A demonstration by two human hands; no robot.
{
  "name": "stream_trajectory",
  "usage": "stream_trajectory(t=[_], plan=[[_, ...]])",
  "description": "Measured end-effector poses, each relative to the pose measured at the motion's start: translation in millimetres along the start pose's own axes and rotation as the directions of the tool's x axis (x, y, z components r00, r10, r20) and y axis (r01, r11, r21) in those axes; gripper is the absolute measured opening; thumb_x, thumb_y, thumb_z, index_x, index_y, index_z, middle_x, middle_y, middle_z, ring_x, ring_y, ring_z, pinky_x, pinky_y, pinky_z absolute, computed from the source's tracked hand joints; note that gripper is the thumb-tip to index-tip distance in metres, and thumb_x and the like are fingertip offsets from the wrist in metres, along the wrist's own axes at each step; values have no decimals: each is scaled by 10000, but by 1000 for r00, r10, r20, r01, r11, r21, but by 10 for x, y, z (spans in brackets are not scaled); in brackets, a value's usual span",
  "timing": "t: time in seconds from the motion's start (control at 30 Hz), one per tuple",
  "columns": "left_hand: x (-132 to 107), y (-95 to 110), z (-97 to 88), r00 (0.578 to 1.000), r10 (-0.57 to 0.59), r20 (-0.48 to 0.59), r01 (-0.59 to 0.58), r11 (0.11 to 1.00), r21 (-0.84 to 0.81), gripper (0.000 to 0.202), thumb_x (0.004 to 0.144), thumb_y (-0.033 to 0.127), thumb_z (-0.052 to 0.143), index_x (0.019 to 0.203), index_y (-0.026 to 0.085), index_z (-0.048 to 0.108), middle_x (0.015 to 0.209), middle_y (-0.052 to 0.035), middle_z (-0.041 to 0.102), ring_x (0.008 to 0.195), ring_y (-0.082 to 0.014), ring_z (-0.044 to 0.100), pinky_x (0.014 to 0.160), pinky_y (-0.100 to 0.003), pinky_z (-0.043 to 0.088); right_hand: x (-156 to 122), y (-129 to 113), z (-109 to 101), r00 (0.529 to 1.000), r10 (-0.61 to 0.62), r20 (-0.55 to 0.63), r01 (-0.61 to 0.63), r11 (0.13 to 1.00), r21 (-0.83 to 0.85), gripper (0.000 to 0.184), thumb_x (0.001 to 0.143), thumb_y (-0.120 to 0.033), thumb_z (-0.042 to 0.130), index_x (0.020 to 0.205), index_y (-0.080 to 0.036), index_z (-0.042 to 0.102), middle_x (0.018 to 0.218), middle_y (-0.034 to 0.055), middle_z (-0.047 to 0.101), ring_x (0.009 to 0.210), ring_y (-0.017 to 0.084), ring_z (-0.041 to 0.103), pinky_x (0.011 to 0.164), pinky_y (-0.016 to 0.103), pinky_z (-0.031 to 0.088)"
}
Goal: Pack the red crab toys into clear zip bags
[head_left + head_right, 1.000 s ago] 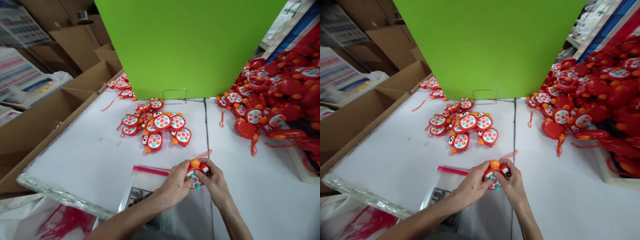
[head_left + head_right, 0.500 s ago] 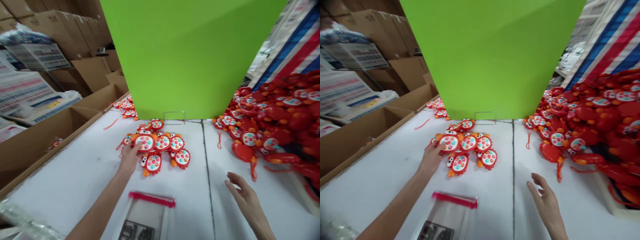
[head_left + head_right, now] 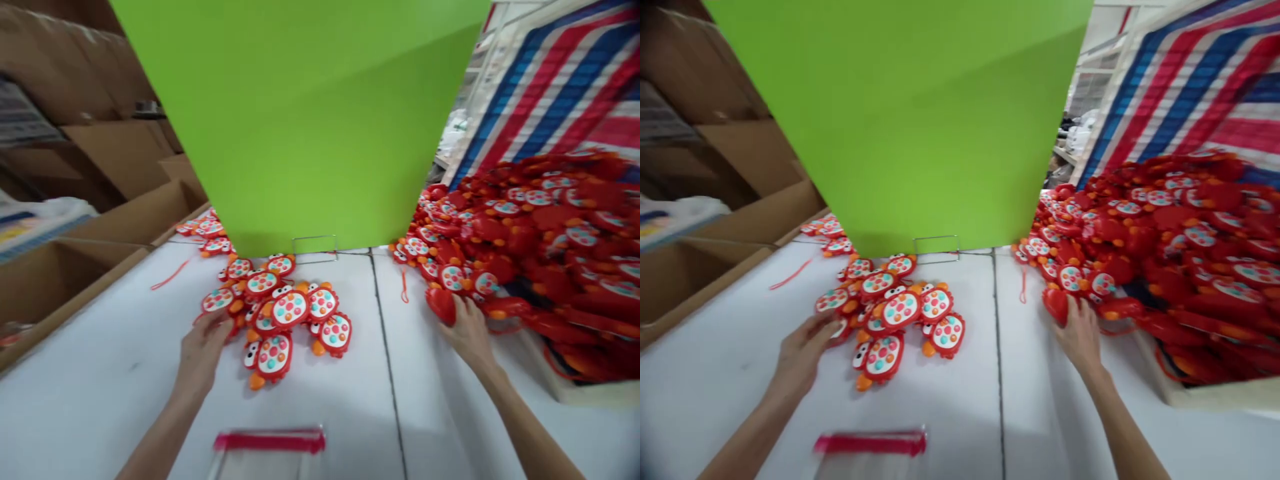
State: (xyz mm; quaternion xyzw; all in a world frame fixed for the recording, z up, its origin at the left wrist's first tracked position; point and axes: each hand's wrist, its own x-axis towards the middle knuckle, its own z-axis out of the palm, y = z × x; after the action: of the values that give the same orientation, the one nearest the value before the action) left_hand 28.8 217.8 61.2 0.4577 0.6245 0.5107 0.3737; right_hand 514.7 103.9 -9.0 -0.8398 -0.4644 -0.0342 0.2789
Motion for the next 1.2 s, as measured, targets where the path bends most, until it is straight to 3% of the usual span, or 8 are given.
stream_trajectory(t=[0.2,0.3,0.43,0.6,0.77,0.97,1.07,1.2], plan=[[-473,234,32,969,-29,247,37,999,-28,339,701,345,642,973,151,585,873,-58,658,812,-178,596,659,-249,477,121,-112,79,996,-18,90,24,998,-65,502,780,-322,412,1246,-139,435,1276,212,442,1113,420,418,842,567,332],[-731,265,165,923,-118,366,125,992,5,277,732,332,612,940,150,595,819,-60,672,774,-175,611,666,-258,473,66,-145,-55,992,114,57,-121,983,135,482,778,-404,429,1185,-151,483,1136,199,547,1054,400,468,848,538,335],[-1044,246,480,825,-168,540,203,979,-5,242,737,325,592,904,151,607,779,-60,665,717,-175,612,618,-267,470,-178,-342,-248,931,334,145,-362,806,467,504,703,-548,496,997,-144,562,847,121,622,860,338,566,746,484,435],[-1324,296,896,705,-166,689,240,971,-13,290,775,356,562,984,155,583,918,-90,646,836,-196,607,658,-276,477,-747,-872,-360,886,179,428,-438,628,643,443,753,-551,503,940,-161,599,805,65,670,723,225,637,622,334,515],[-1409,345,1025,688,-117,716,222,974,-54,514,799,387,545,1267,228,403,1221,-123,509,1104,-252,504,807,-352,471,-1144,-1308,-482,799,-53,599,-577,212,789,341,758,-454,601,957,-176,611,856,57,678,748,197,628,651,306,502],[-1450,344,996,653,-113,749,175,985,-4,431,774,381,588,1162,208,516,1115,-89,589,978,-228,570,798,-317,475,-1433,-1493,-506,831,-65,552,-528,220,820,291,766,-397,620,952,-175,626,867,54,686,793,221,625,720,331,495],[-1451,400,959,597,-68,799,125,992,-10,343,791,360,565,1083,182,554,917,-57,639,789,-190,604,684,-276,481,-1503,-1509,-520,780,-178,600,-562,225,796,291,789,-375,600,999,-174,619,911,65,681,835,233,622,753,358,491],[-1442,495,873,595,12,804,-37,999,12,336,794,319,553,1105,192,538,908,-40,624,781,-187,589,663,-259,456,-1450,-1515,-620,741,-263,617,-570,239,786,388,775,-331,627,1141,-221,559,1131,68,616,1035,241,556,873,380,449]])
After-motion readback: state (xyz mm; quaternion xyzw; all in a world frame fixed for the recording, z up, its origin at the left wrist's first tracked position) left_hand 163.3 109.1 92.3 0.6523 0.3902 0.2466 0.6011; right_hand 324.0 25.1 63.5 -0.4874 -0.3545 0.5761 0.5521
